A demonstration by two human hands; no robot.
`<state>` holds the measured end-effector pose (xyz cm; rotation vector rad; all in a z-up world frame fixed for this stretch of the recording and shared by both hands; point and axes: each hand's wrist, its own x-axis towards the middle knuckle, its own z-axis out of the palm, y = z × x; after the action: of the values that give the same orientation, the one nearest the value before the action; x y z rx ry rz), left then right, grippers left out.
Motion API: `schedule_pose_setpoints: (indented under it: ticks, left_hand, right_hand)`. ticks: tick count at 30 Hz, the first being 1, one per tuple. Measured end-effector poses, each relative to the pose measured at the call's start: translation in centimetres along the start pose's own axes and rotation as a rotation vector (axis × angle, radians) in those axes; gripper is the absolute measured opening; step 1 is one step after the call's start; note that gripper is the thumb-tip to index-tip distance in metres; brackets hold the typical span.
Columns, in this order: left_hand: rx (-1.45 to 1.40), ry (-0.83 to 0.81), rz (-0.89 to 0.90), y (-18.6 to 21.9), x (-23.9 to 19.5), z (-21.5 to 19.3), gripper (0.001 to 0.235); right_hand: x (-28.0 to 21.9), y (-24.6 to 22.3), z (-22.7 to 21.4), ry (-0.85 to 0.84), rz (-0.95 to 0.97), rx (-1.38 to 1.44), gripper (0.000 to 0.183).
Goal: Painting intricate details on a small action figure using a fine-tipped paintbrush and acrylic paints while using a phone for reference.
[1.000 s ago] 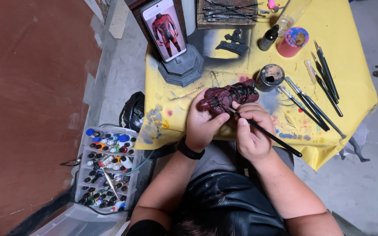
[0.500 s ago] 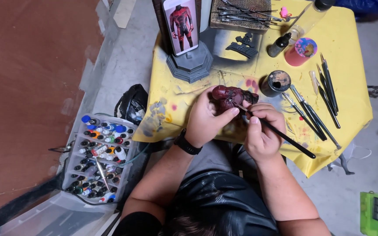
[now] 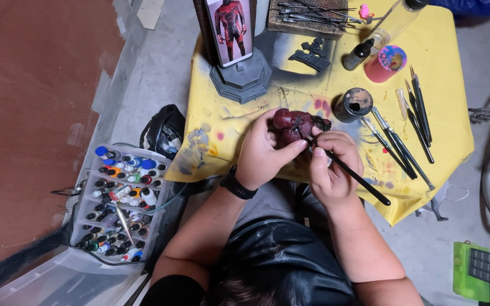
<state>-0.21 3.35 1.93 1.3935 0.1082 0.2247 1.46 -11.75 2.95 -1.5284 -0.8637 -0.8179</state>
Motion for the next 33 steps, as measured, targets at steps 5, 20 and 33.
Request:
schedule_pose_setpoints:
  ticks: [5,20,33]
  left_hand:
    - [-0.009,-0.009,-0.011,0.01,0.07,0.04,0.077]
    - [-0.004,-0.019,0.007,-0.33,0.11,-0.16,0.078]
    - [-0.002,-0.036,0.01,-0.79,0.29,-0.04,0.08]
  right_hand:
    - [-0.01,0.01,-0.05,-0.016,-0.007,-0.025,0.01]
    - [0.3,-0.31,0.05,-0.03,-0.012,-0.082,0.01]
    - [0.34,-0.41,0.0,-0.02,0.013,-0.019,0.011]
